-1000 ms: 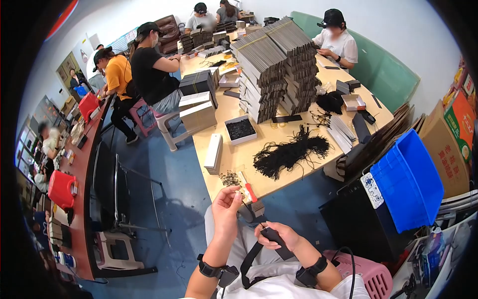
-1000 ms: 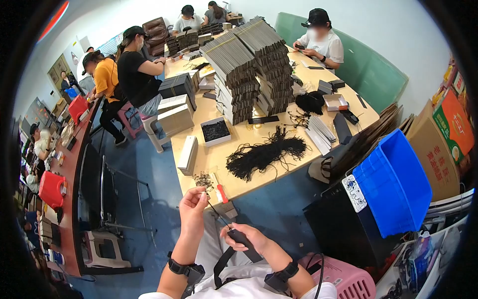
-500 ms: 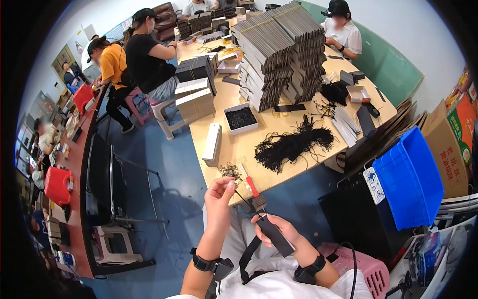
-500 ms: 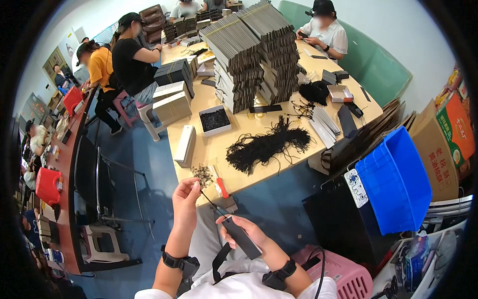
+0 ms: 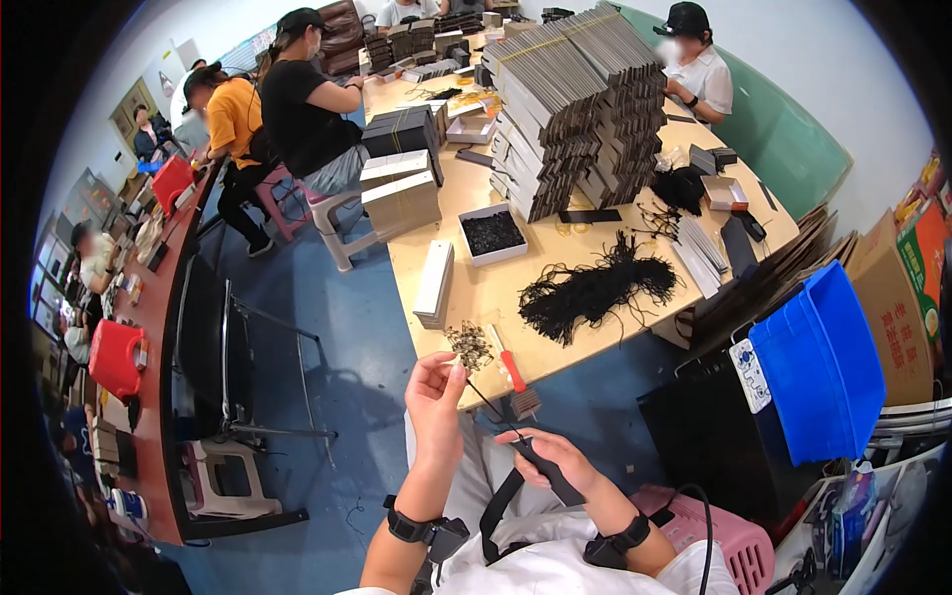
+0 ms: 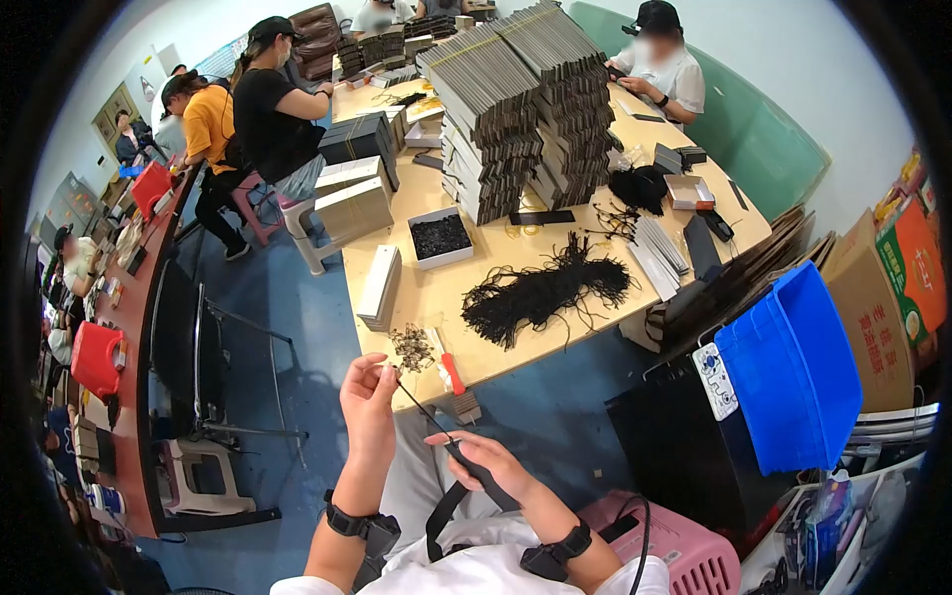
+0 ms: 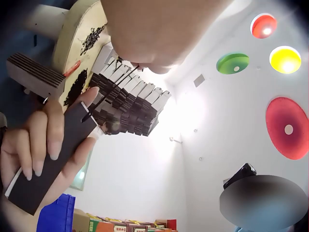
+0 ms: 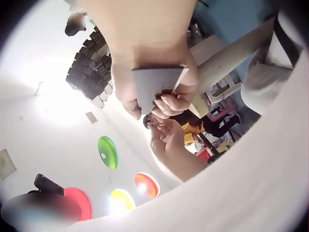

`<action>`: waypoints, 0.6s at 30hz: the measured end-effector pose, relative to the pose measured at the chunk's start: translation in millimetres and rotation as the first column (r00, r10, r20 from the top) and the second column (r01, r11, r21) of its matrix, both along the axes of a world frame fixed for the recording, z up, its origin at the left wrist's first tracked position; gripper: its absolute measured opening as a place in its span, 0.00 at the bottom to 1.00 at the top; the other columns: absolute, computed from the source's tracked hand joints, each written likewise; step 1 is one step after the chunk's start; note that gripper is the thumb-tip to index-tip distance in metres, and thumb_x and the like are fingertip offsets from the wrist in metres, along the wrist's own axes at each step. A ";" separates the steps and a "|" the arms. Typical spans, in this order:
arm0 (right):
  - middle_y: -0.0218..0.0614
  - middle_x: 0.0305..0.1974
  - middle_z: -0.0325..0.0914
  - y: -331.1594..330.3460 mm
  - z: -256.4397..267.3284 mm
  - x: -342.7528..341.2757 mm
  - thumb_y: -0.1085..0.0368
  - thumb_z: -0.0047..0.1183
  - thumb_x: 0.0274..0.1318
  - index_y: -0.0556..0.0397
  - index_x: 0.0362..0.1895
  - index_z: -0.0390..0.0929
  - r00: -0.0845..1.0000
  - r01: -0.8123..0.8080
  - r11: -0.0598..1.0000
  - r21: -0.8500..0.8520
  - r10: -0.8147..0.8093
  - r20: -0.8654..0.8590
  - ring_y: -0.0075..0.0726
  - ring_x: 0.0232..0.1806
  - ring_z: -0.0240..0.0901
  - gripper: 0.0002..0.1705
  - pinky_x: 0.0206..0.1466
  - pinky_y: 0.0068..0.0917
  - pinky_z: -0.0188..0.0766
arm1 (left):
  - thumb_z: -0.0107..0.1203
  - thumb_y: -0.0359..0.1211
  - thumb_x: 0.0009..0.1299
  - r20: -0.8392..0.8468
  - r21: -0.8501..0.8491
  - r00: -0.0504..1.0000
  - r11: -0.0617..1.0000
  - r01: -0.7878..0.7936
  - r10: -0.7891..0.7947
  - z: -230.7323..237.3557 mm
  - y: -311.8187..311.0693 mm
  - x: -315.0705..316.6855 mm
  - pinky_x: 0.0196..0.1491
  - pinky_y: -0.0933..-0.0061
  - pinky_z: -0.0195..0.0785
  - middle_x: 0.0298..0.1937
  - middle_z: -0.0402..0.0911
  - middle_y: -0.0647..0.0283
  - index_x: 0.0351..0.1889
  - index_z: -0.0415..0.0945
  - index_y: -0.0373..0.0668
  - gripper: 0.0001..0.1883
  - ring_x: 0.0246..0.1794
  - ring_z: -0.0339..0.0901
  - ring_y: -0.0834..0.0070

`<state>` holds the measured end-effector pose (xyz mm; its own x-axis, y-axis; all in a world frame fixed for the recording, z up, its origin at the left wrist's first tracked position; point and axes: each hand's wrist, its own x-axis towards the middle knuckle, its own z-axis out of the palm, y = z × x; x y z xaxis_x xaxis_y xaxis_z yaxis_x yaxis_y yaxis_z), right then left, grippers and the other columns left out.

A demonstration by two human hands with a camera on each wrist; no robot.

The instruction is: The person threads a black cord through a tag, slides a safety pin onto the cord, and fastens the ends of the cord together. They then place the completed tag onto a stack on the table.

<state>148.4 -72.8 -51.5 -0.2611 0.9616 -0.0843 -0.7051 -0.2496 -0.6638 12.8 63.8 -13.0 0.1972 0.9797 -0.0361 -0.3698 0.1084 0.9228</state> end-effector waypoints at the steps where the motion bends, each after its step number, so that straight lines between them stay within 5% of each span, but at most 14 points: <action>1: 0.30 0.26 0.69 -0.3 -1.3 0.2 0.55 0.42 0.69 0.63 0.65 0.61 0.999 -0.007 1.000 0.018 0.008 -0.047 0.18 0.19 0.58 0.29 0.23 0.16 0.58 | 0.58 0.27 0.69 0.025 0.006 1.000 1.000 -0.019 0.019 1.2 -0.5 -0.3 0.47 0.79 0.65 0.34 0.76 0.69 0.45 0.72 0.39 0.09 0.38 0.73 0.82; 5: 0.30 0.31 0.73 -2.2 -1.8 4.7 0.63 0.47 0.65 0.61 0.66 0.62 1.000 -0.026 0.996 0.080 0.025 0.009 0.16 0.19 0.55 0.28 0.25 0.15 0.57 | 0.58 0.27 0.69 0.093 0.007 0.993 0.997 -0.071 0.070 9.5 -3.3 -1.1 0.48 0.79 0.66 0.34 0.75 0.69 0.44 0.72 0.39 0.08 0.39 0.72 0.83; 6: 0.30 0.33 0.74 -2.5 5.9 5.3 0.65 0.50 0.62 0.59 0.66 0.63 0.965 0.015 0.995 0.100 -0.040 0.257 0.17 0.20 0.56 0.29 0.26 0.16 0.58 | 0.58 0.27 0.69 0.094 0.024 0.993 0.997 -0.077 0.074 14.6 -6.0 -1.2 0.47 0.79 0.66 0.34 0.75 0.69 0.44 0.72 0.40 0.08 0.38 0.72 0.83; 7: 0.31 0.35 0.76 -3.5 14.0 6.0 0.67 0.53 0.59 0.57 0.66 0.64 0.867 0.052 0.991 0.127 -0.108 0.487 0.18 0.21 0.57 0.30 0.28 0.17 0.59 | 0.58 0.27 0.69 0.094 0.040 0.993 0.996 -0.081 0.077 17.2 -8.0 -1.3 0.47 0.79 0.67 0.34 0.75 0.69 0.43 0.72 0.40 0.08 0.38 0.72 0.83; 8: 0.31 0.35 0.76 -4.0 23.4 7.5 0.67 0.53 0.59 0.57 0.66 0.64 0.866 0.053 0.990 0.129 -0.110 0.488 0.18 0.21 0.57 0.30 0.28 0.17 0.59 | 0.58 0.27 0.69 0.095 0.041 0.993 0.996 -0.080 0.075 17.5 -8.5 -1.8 0.47 0.79 0.67 0.34 0.75 0.69 0.43 0.72 0.40 0.08 0.38 0.72 0.83; 10: 0.33 0.38 0.78 -4.6 37.9 10.6 0.68 0.58 0.54 0.52 0.64 0.67 0.579 0.086 0.937 0.339 -0.324 0.748 0.22 0.25 0.61 0.31 0.31 0.21 0.63 | 0.58 0.27 0.69 0.100 0.058 0.994 0.997 -0.041 0.035 17.3 -8.8 -4.4 0.47 0.79 0.66 0.34 0.75 0.69 0.42 0.72 0.40 0.07 0.38 0.72 0.83; 14: 0.38 0.36 0.77 -7.6 39.1 15.6 0.65 0.59 0.54 0.52 0.60 0.68 0.488 0.061 0.940 0.336 -0.322 0.811 0.27 0.28 0.67 0.28 0.36 0.24 0.68 | 0.55 0.26 0.70 0.063 0.059 0.998 0.998 -0.008 0.004 12.7 -9.4 -7.9 0.45 0.78 0.66 0.35 0.75 0.69 0.42 0.73 0.40 0.05 0.37 0.73 0.82; 18: 0.31 0.27 0.70 -8.9 40.8 12.8 0.65 0.61 0.53 0.52 0.58 0.68 0.426 0.033 0.973 0.230 -0.222 0.877 0.20 0.25 0.61 0.28 0.29 0.21 0.61 | 0.56 0.26 0.70 0.024 0.045 0.999 0.999 0.020 -0.022 11.2 -12.0 -9.9 0.45 0.79 0.66 0.34 0.76 0.69 0.41 0.73 0.40 0.05 0.36 0.72 0.83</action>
